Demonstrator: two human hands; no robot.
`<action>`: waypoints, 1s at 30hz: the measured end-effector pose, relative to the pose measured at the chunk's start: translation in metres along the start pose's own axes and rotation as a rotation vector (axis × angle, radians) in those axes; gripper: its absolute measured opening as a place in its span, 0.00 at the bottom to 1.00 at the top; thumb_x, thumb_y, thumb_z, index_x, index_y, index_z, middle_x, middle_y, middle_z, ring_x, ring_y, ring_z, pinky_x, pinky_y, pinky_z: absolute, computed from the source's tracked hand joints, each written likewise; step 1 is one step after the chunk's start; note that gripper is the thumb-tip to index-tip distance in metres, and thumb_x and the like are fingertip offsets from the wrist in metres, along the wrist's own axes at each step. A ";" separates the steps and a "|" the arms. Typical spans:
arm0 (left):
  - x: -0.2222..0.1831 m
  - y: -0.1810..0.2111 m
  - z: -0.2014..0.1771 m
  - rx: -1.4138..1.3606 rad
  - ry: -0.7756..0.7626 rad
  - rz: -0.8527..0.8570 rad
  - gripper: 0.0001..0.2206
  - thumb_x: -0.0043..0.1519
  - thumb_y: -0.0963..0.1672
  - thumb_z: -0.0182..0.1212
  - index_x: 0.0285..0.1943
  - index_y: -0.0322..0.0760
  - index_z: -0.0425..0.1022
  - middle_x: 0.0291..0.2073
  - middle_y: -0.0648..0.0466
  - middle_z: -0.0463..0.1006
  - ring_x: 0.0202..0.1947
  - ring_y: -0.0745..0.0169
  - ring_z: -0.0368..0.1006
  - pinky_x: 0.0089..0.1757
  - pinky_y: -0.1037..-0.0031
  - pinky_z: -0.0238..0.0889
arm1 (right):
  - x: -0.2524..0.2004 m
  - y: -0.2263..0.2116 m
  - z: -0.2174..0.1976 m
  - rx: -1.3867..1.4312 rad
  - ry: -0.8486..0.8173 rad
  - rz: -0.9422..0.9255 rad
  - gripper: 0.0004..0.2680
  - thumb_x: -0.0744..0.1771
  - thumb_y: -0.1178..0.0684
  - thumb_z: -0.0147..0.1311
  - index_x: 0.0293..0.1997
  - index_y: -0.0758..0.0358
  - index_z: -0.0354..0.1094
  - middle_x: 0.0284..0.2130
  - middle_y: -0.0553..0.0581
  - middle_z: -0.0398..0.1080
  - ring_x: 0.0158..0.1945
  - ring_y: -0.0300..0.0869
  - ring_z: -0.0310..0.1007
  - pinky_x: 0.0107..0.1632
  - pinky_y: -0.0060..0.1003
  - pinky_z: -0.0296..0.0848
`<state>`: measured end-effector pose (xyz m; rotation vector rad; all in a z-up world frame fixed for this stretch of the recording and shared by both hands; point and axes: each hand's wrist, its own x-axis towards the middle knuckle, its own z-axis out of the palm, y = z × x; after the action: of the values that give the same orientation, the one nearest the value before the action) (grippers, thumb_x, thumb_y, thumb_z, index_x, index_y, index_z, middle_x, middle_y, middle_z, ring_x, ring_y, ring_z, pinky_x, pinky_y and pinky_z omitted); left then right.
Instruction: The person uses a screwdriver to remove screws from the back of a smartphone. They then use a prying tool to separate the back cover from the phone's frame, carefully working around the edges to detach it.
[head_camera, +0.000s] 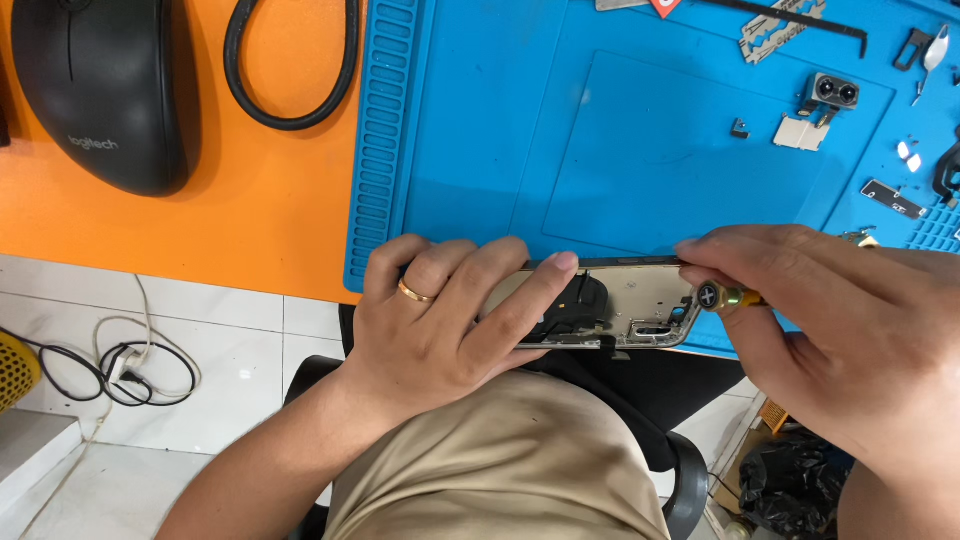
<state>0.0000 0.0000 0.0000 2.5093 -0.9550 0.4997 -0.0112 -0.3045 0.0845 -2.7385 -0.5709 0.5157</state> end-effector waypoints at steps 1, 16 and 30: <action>-0.001 0.000 0.000 0.001 -0.001 -0.001 0.24 0.78 0.59 0.34 0.68 0.54 0.73 0.49 0.61 0.83 0.41 0.62 0.72 0.46 0.65 0.61 | -0.001 0.001 0.001 0.001 -0.001 -0.001 0.14 0.72 0.52 0.52 0.66 0.53 0.73 0.56 0.52 0.79 0.63 0.54 0.79 0.55 0.54 0.86; -0.002 0.000 0.000 -0.001 -0.016 -0.003 0.23 0.78 0.59 0.35 0.70 0.54 0.71 0.49 0.60 0.83 0.42 0.61 0.71 0.47 0.64 0.61 | -0.007 0.008 0.006 0.072 -0.030 0.024 0.12 0.72 0.51 0.50 0.63 0.50 0.72 0.57 0.51 0.77 0.60 0.53 0.79 0.54 0.54 0.85; -0.004 0.002 0.007 0.032 0.086 0.002 0.10 0.78 0.49 0.56 0.67 0.57 0.72 0.46 0.64 0.83 0.41 0.62 0.69 0.46 0.66 0.65 | -0.006 0.001 -0.001 -0.027 -0.009 -0.029 0.12 0.72 0.51 0.50 0.63 0.48 0.72 0.59 0.50 0.77 0.56 0.52 0.80 0.46 0.53 0.84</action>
<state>-0.0027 -0.0027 -0.0071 2.4937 -0.9237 0.6233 -0.0159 -0.3080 0.0870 -2.7502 -0.6225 0.5176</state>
